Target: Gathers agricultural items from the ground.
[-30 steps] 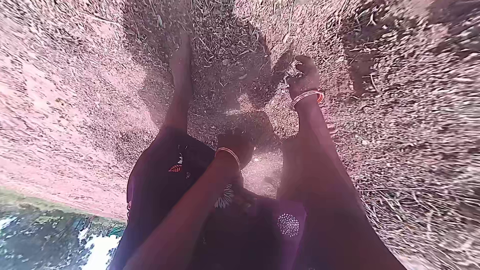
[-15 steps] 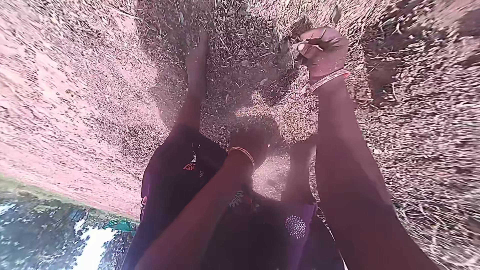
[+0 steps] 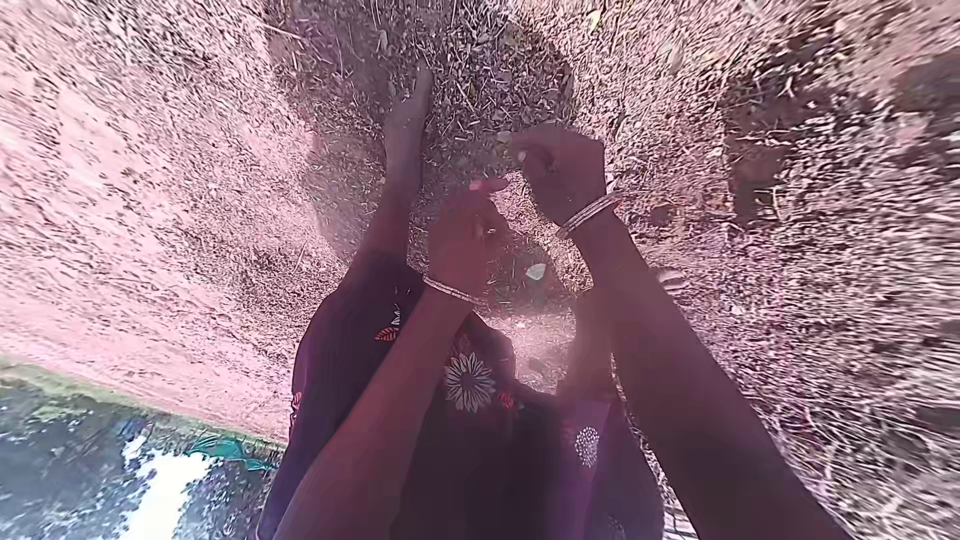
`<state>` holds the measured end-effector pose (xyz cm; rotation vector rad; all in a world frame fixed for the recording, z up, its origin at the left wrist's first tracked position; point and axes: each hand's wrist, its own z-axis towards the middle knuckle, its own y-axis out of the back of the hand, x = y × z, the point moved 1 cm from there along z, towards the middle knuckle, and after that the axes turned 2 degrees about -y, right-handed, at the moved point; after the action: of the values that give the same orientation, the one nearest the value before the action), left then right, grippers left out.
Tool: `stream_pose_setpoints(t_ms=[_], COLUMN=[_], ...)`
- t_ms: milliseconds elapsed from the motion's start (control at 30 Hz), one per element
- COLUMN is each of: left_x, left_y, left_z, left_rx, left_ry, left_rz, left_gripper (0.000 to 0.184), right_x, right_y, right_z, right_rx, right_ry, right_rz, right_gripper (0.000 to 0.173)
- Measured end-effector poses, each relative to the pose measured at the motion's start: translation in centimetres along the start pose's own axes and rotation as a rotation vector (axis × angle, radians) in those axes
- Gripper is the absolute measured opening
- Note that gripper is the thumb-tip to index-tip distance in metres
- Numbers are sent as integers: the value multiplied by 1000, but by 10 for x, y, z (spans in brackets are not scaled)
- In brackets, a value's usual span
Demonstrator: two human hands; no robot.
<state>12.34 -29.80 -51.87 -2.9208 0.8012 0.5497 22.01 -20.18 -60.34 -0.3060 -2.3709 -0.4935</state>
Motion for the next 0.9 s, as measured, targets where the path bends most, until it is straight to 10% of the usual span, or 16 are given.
stream_pose_setpoints(t_ms=[267, 367, 500, 800, 900], left_x=[-23, -21, -20, -7, 6], left_y=[26, 21, 16, 9, 7], left_z=[15, 13, 12, 9, 10], left_rx=[-351, -337, -297, -274, -277], left_ry=[-265, -272, -280, -343, -294], left_rz=[93, 105, 102, 207, 262], left_gripper=[40, 40, 40, 37, 34], right_x=[27, 37, 40, -5, 3], right_y=[-121, -118, -87, -11, -12], right_z=[118, 113, 91, -9, -42], right_rx=[334, 395, 580, -166, -59], right_ry=[-230, -450, -305, -396, -206], right_rz=[-525, -372, -360, 362, 598], right_gripper=[48, 42, 30, 31, 29])
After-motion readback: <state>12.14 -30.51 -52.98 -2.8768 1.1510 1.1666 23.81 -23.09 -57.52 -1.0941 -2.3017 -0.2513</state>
